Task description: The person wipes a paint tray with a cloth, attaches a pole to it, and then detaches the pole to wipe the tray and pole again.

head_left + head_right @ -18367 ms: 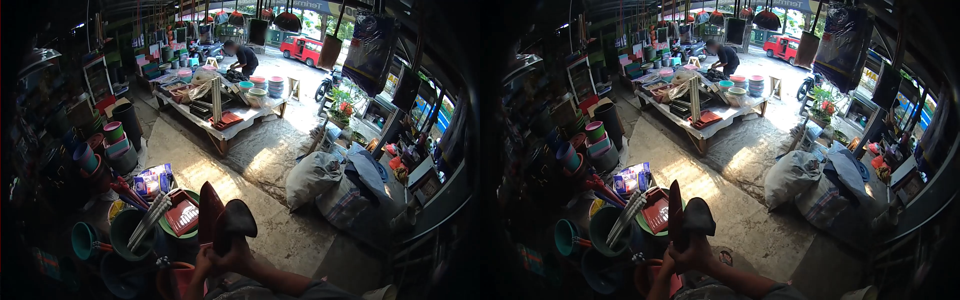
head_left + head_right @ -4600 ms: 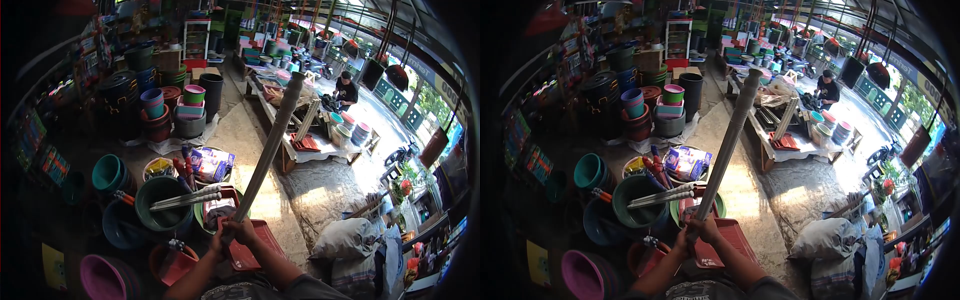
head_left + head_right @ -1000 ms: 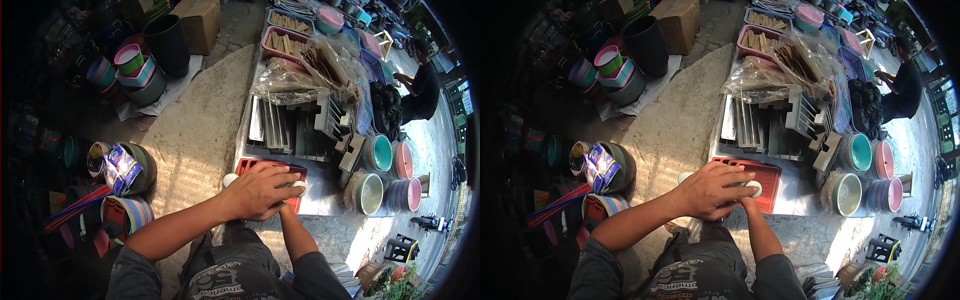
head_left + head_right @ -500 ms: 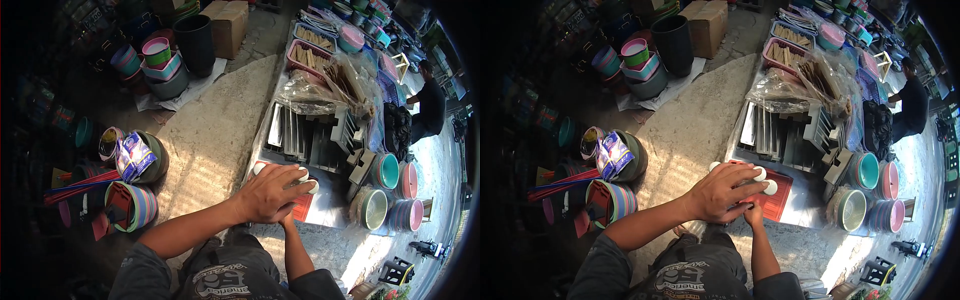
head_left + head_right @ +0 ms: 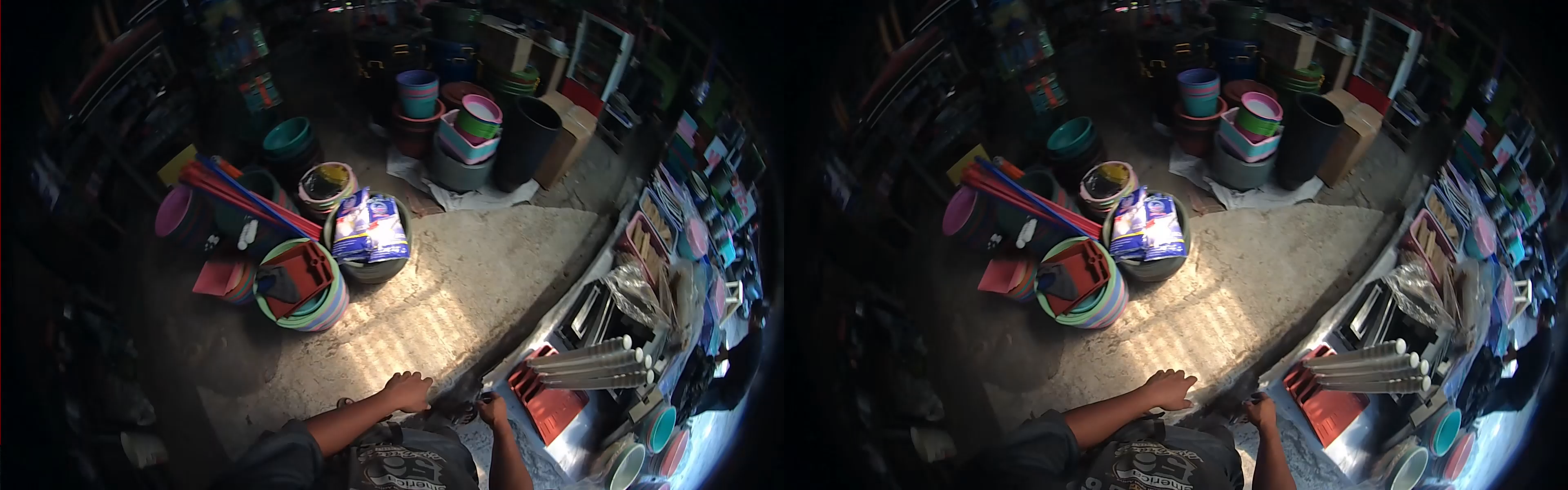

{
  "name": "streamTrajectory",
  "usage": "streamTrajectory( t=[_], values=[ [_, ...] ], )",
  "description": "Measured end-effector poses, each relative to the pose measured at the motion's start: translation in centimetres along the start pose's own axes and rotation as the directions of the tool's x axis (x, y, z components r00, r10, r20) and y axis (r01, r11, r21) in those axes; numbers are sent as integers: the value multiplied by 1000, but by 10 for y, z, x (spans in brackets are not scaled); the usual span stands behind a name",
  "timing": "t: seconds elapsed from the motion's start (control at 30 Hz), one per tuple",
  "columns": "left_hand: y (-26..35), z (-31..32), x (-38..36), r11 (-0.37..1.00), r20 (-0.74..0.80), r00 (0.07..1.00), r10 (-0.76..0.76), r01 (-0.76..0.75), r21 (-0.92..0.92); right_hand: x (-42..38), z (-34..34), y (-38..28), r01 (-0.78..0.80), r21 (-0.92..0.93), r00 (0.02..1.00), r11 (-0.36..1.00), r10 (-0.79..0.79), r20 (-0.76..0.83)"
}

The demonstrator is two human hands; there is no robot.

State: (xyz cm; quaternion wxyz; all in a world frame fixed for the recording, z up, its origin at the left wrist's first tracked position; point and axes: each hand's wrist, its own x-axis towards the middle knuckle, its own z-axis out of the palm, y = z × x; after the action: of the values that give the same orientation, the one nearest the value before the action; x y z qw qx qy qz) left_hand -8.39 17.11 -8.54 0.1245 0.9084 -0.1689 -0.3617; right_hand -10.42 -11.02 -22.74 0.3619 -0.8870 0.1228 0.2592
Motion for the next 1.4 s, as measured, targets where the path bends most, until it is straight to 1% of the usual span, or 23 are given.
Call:
streamTrajectory(
  t=[0.1,0.17,0.23,0.3,0.37,0.43,0.5,0.53,0.57,0.6,0.7,0.77,0.83,0.9,0.97,1.03,1.07,1.1,1.17,1.23,1.3,1.33,1.4],
  values=[
    [-97,40,-64,942,-66,987,-148,120,-313,10,43,-81,193,-39,981,980,-193,7],
    [-154,60,-108,872,-5,968,-253,225,-434,25,90,-128,277,-8,960,961,-276,44],
    [-200,78,-151,815,-56,920,-389,315,-487,32,140,-180,332,-43,929,942,-318,188],
    [-239,93,-187,749,-115,883,-455,310,-585,24,183,-239,421,-62,874,905,-387,294],
    [-264,98,-217,501,-130,809,-574,221,-837,23,223,-285,443,-8,792,897,-387,472],
    [-286,102,-235,465,-109,785,-610,244,-851,15,253,-336,501,-32,735,865,-406,544],
    [-312,121,-241,414,-162,749,-642,162,-896,27,286,-370,532,-45,683,845,-398,613],
    [-324,125,-242,413,-172,733,-658,160,-897,35,296,-382,670,-48,581,741,-483,656],
    [-335,123,-244,319,-90,739,-667,175,-931,37,303,-407,787,-38,463,616,-549,695],
    [-348,127,-243,293,-70,729,-681,183,-938,41,315,-427,741,-104,538,663,-494,683],
    [-389,132,-239,218,-7,712,-702,205,-954,93,372,-455,690,-177,600,702,-419,681],
    [-422,132,-237,159,63,710,-701,242,-957,118,401,-476,619,-188,711,762,-443,545],
    [-456,133,-235,200,127,679,-723,383,-902,143,432,-489,546,-259,785,797,-378,492],
    [-481,90,-246,166,221,705,-674,436,-884,167,466,-498,410,-181,853,894,-306,422],
    [-518,68,-242,254,199,706,-680,481,-839,181,486,-505,347,-111,864,931,-271,423],
    [-550,43,-233,317,187,701,-688,522,-792,194,511,-513,253,-229,929,940,-169,329],
    [-565,33,-226,355,151,687,-711,535,-767,191,508,-532,218,-340,926,915,-84,368],
    [-579,24,-216,378,170,697,-696,557,-739,199,518,-535,176,-320,930,931,-51,365],
    [-607,13,-190,354,144,699,-700,515,-781,214,545,-531,180,-333,976,925,-125,181],
    [-628,0,-159,430,142,744,-653,519,-739,229,567,-524,103,-358,985,928,-46,166],
    [-641,-4,-136,574,26,822,-569,419,-704,235,577,-517,55,-433,976,900,42,212],
    [-644,-1,-131,595,43,841,-539,417,-687,232,576,-513,11,-424,977,905,80,197],
    [-650,6,-121,516,98,863,-495,383,-766,228,562,-519,70,-346,982,936,-3,189]
  ],
)
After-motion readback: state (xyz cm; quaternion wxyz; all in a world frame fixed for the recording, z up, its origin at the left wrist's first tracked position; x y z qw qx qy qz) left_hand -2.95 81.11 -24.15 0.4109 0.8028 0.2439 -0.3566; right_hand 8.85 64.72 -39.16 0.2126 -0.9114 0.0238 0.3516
